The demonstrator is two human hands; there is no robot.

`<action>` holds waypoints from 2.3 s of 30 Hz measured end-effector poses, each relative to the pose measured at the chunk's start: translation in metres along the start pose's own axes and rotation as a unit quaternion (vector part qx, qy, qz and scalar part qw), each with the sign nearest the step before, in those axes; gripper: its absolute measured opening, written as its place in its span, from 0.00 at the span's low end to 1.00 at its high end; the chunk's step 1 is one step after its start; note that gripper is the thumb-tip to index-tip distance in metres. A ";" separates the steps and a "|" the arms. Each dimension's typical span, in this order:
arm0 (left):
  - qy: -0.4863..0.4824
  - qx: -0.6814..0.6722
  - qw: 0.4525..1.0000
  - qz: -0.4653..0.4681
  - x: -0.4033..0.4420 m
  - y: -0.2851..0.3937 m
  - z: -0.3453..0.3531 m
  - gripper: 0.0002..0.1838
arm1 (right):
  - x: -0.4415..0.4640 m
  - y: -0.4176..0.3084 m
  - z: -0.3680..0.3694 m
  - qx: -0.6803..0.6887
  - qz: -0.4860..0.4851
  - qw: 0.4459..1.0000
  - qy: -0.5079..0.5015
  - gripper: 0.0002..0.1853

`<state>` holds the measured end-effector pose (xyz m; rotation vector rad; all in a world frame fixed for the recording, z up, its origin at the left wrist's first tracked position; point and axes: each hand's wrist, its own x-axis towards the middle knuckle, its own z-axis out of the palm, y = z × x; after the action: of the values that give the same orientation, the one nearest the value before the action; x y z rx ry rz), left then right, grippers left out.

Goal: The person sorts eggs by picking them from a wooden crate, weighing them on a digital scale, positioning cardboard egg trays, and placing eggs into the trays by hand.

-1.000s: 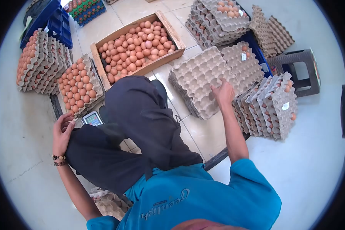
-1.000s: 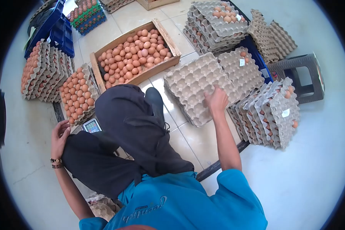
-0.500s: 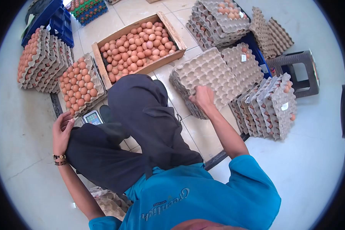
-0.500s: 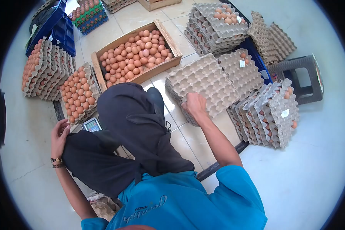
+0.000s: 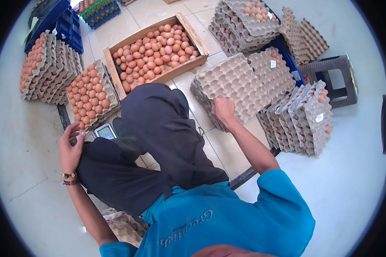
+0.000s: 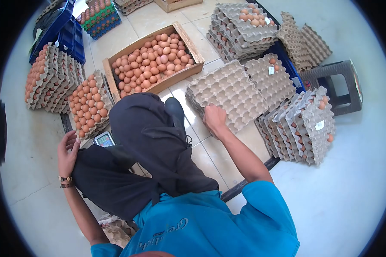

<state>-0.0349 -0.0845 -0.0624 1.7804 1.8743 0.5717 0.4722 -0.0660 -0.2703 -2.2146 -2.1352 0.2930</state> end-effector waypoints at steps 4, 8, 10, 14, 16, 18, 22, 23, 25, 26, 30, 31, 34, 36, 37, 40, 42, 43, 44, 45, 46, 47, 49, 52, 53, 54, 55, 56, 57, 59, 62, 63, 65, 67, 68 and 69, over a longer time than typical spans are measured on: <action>0.097 0.025 0.986 0.136 0.001 0.100 0.025 0.15 | -0.004 0.001 -0.026 0.044 0.004 0.999 0.018 0.08; -0.031 -0.087 0.959 0.267 0.004 0.219 0.110 0.13 | -0.009 0.007 -0.054 0.091 0.020 0.994 0.049 0.07; -0.174 -0.030 0.946 0.271 0.011 0.241 0.184 0.14 | -0.010 0.010 -0.061 0.102 0.028 0.992 0.061 0.06; -0.249 -0.106 0.962 -0.019 0.043 0.244 0.334 0.15 | -0.011 0.014 -0.082 0.110 0.023 0.991 0.075 0.06; -0.206 -0.197 0.953 -0.102 0.047 0.212 0.387 0.19 | -0.009 0.018 -0.094 0.098 0.021 0.992 0.075 0.06; -0.327 -0.386 0.807 -0.306 0.055 0.191 0.397 0.25 | -0.006 0.022 -0.105 0.094 0.025 0.993 0.072 0.07; -0.305 -0.497 0.782 -0.221 0.062 0.199 0.400 0.34 | -0.002 0.030 -0.121 0.104 0.028 0.993 0.056 0.07; -0.318 -0.526 0.753 -0.234 0.065 0.204 0.403 0.34 | 0.000 0.032 -0.121 0.106 0.025 0.993 0.055 0.08; -0.311 -0.565 0.730 -0.227 0.068 0.210 0.406 0.32 | 0.003 0.031 -0.119 0.109 0.020 0.992 0.055 0.08; -0.308 -0.584 0.717 -0.226 0.067 0.212 0.409 0.31 | 0.003 0.031 -0.118 0.110 0.018 0.992 0.054 0.08; -0.306 -0.652 0.665 -0.198 0.068 0.219 0.412 0.18 | 0.004 0.030 -0.112 0.123 0.019 0.990 0.060 0.08; -0.301 -0.657 0.661 -0.201 0.068 0.218 0.413 0.16 | 0.005 0.029 -0.112 0.120 0.019 0.991 0.057 0.08; -0.283 -0.656 0.672 -0.194 0.070 0.220 0.418 0.12 | 0.006 0.030 -0.115 0.110 0.021 0.992 0.054 0.08; -0.265 -0.635 0.706 -0.169 0.072 0.221 0.422 0.11 | 0.005 0.030 -0.115 0.100 0.020 0.993 0.057 0.08; -0.256 -0.623 0.719 -0.171 0.072 0.222 0.423 0.10 | 0.005 0.030 -0.114 0.095 0.019 0.994 0.059 0.08; -0.231 -0.594 0.749 -0.179 0.074 0.227 0.425 0.09 | 0.004 0.027 -0.114 0.079 0.017 0.995 0.066 0.08; -0.218 -0.581 0.760 -0.194 0.075 0.228 0.425 0.09 | 0.004 0.025 -0.114 0.067 0.017 0.995 0.070 0.07; -0.215 -0.567 0.770 -0.196 0.076 0.228 0.426 0.09 | 0.003 0.024 -0.114 0.062 0.014 0.996 0.070 0.07; -0.213 -0.552 0.781 -0.199 0.076 0.227 0.425 0.09 | 0.002 0.022 -0.113 0.057 0.011 0.996 0.071 0.07; -0.210 -0.537 0.792 -0.201 0.077 0.227 0.426 0.09 | 0.001 0.021 -0.112 0.052 0.008 0.996 0.073 0.07; -0.205 -0.537 0.793 -0.201 0.077 0.226 0.426 0.09 | 0.002 0.020 -0.111 0.052 0.002 0.996 0.076 0.07; -0.199 -0.537 0.795 -0.201 0.076 0.226 0.427 0.09 | 0.001 0.020 -0.110 0.052 -0.004 0.995 0.079 0.07; -0.196 -0.535 0.797 -0.201 0.076 0.224 0.429 0.09 | 0.001 0.020 -0.107 0.054 -0.011 0.995 0.085 0.07; -0.206 -0.536 0.792 -0.206 0.075 0.221 0.428 0.10 | -0.002 0.019 -0.104 0.055 -0.009 0.995 0.080 0.07; -0.208 -0.541 0.787 -0.211 0.074 0.222 0.426 0.10 | -0.001 0.019 -0.104 0.050 -0.008 0.996 0.071 0.07; -0.209 -0.545 0.782 -0.216 0.075 0.222 0.426 0.10 | 0.000 0.019 -0.104 0.045 -0.008 0.997 0.063 0.07; -0.207 -0.546 0.782 -0.216 0.075 0.222 0.426 0.10 | 0.000 0.020 -0.102 0.051 -0.008 0.996 0.069 0.07; -0.204 -0.547 0.782 -0.217 0.074 0.222 0.425 0.10 | 0.000 0.022 -0.098 0.056 -0.010 0.996 0.074 0.07; -0.201 -0.549 0.782 -0.217 0.074 0.220 0.428 0.10 | 0.000 0.022 -0.095 0.061 -0.011 0.995 0.079 0.07; -0.206 -0.549 0.781 -0.213 0.074 0.215 0.432 0.09 | 0.000 0.020 -0.092 0.058 -0.007 0.996 0.071 0.08; -0.245 -0.576 0.747 -0.225 0.074 0.208 0.433 0.09 | 0.001 0.014 -0.101 0.071 0.015 0.997 0.039 0.10; -0.264 -0.588 0.729 -0.231 0.073 0.205 0.433 0.08 | 0.001 0.011 -0.107 0.078 0.026 0.996 0.026 0.10; -0.282 -0.623 0.693 -0.230 0.070 0.204 0.431 0.09 | 0.007 0.008 -0.116 0.083 0.023 0.996 0.014 0.11; -0.299 -0.638 0.674 -0.221 0.070 0.203 0.425 0.10 | 0.015 0.006 -0.125 0.085 0.035 0.996 -0.018 0.12; -0.308 -0.647 0.662 -0.219 0.070 0.203 0.422 0.10 | 0.019 0.006 -0.129 0.083 0.049 0.994 -0.043 0.13; -0.317 -0.657 0.649 -0.217 0.069 0.203 0.419 0.11 | 0.022 0.006 -0.131 0.080 0.063 0.992 -0.069 0.14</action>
<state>0.3790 -0.0159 -0.2764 0.3793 0.7833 0.6893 0.5013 -0.0321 -0.1446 -2.3003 -1.9581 0.6173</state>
